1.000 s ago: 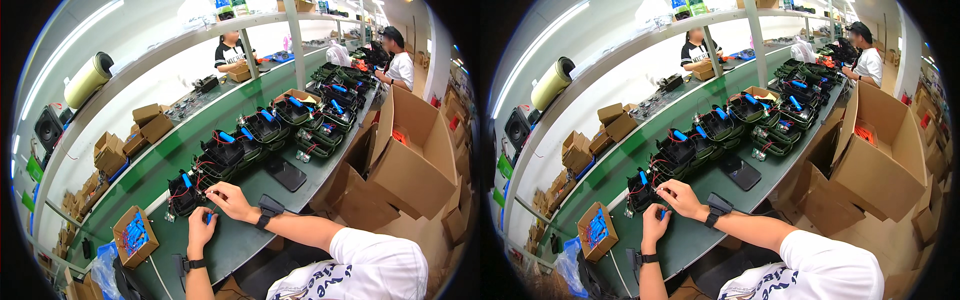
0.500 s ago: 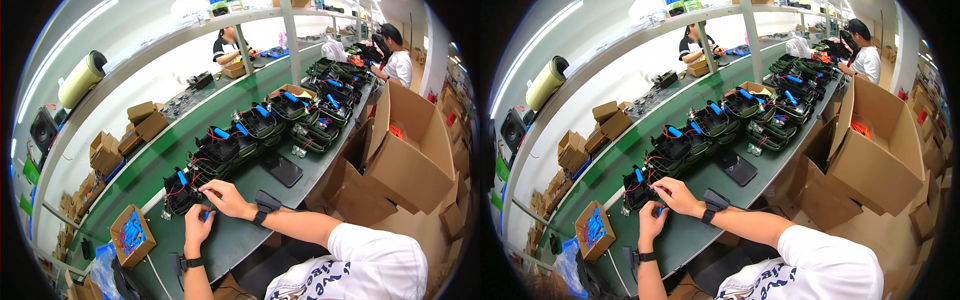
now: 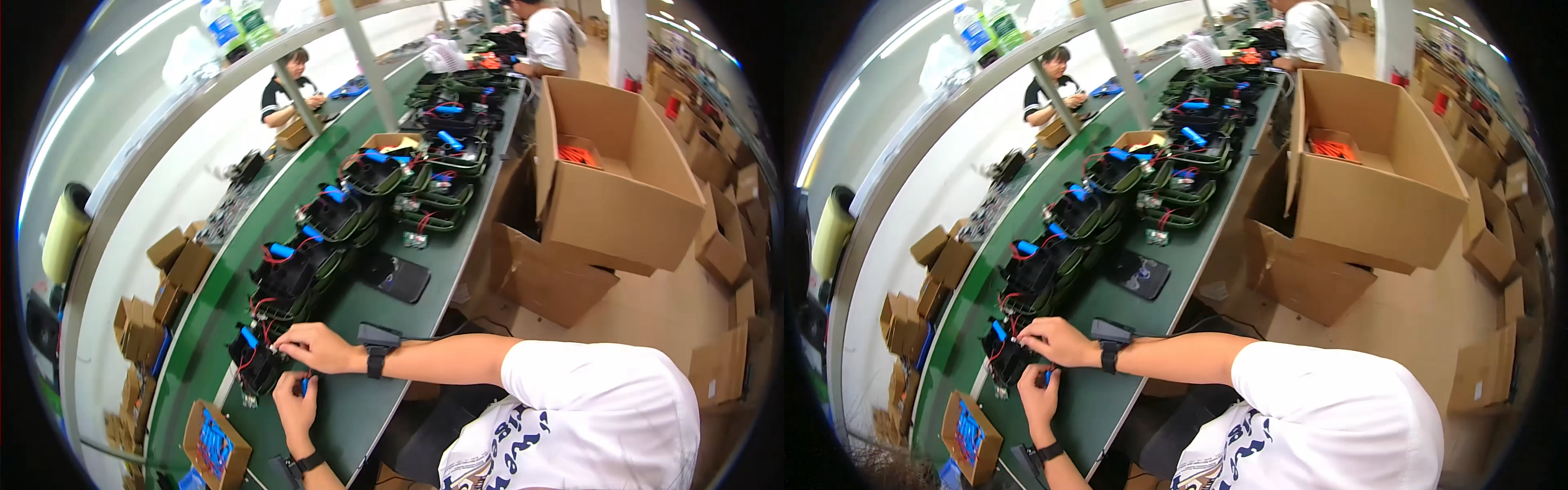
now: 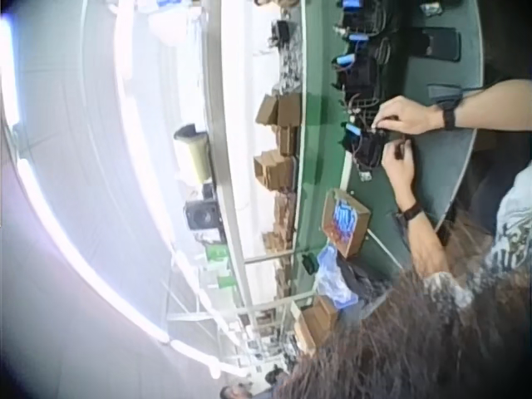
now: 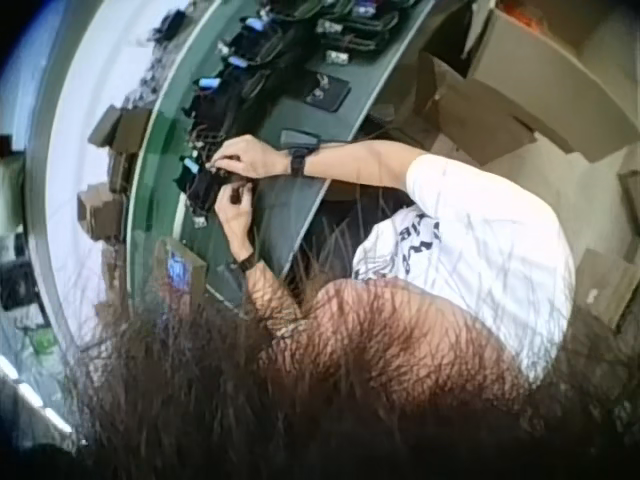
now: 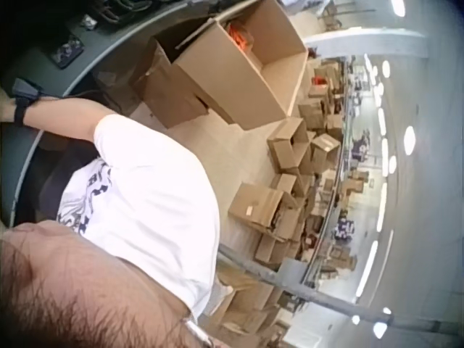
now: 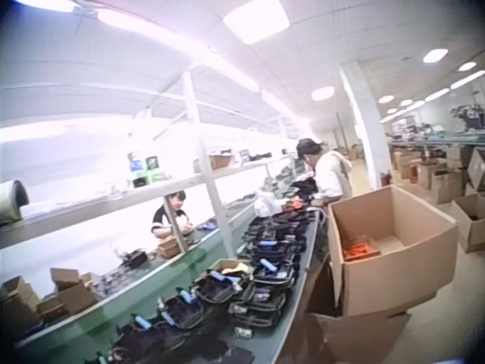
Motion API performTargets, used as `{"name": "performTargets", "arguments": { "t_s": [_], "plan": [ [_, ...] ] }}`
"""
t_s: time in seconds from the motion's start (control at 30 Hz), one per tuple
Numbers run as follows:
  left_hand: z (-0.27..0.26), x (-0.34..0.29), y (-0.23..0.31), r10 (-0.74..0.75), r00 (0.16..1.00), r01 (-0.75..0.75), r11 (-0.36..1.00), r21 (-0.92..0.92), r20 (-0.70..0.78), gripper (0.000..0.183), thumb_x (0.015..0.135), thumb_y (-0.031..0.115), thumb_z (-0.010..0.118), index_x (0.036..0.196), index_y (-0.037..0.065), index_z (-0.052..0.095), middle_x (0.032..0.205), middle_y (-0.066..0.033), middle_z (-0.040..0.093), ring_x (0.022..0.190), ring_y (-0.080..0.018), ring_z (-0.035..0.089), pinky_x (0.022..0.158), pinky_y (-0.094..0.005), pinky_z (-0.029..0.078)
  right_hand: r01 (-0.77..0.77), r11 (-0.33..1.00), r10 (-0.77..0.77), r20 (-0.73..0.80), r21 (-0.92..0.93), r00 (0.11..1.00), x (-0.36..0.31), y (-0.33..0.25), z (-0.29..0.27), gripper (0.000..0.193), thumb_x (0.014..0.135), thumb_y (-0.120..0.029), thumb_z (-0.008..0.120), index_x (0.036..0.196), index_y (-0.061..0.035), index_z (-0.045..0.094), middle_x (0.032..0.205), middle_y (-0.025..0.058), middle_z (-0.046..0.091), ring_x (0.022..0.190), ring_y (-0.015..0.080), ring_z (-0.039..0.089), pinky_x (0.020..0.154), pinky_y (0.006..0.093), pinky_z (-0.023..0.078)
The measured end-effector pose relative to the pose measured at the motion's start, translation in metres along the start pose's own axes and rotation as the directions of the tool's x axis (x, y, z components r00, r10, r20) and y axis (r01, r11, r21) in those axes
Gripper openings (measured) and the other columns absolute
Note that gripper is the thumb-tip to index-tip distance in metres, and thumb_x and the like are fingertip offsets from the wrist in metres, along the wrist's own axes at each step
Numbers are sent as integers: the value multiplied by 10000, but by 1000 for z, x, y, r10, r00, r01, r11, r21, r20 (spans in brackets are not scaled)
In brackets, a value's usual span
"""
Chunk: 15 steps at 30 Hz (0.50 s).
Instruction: Connecting battery packs and circuit boards into plastic housings on a production assembly line.
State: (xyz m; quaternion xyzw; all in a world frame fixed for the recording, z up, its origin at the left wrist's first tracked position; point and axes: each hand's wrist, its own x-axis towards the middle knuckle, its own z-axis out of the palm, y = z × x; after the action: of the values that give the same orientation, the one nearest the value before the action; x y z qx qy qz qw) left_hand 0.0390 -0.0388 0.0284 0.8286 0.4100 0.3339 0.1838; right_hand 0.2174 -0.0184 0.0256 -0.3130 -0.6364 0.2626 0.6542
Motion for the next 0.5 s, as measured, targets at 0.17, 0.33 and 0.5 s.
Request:
{"name": "performTargets", "arguments": {
  "t_s": [0.17,0.33,0.5],
  "plan": [
    [6,5,6,-73,997,73,997,33,27,144,819,51,773,880,-31,671,793,-106,618,627,-190,548,594,-314,438,-16,999,15,-17,-50,1000,-2,0,-11,194,980,-154,636,1065,-6,730,923,136,693,805,272,677,725,368,540],
    [8,2,0,-41,999,41,999,31,20,151,820,57,771,880,-35,668,771,-105,609,620,-181,532,585,-310,423,-6,998,4,-34,-67,999,-1,0,-8,210,982,-179,633,1048,-3,727,881,135,670,743,272,652,678,380,517],
    [6,2,3,-65,997,63,997,51,31,172,838,76,769,890,-43,657,770,-83,609,642,-149,511,614,-297,421,14,998,-18,-63,-68,998,-3,1,-7,224,986,-186,621,1025,12,718,866,143,659,705,290,628,660,379,509]
  ]
}}
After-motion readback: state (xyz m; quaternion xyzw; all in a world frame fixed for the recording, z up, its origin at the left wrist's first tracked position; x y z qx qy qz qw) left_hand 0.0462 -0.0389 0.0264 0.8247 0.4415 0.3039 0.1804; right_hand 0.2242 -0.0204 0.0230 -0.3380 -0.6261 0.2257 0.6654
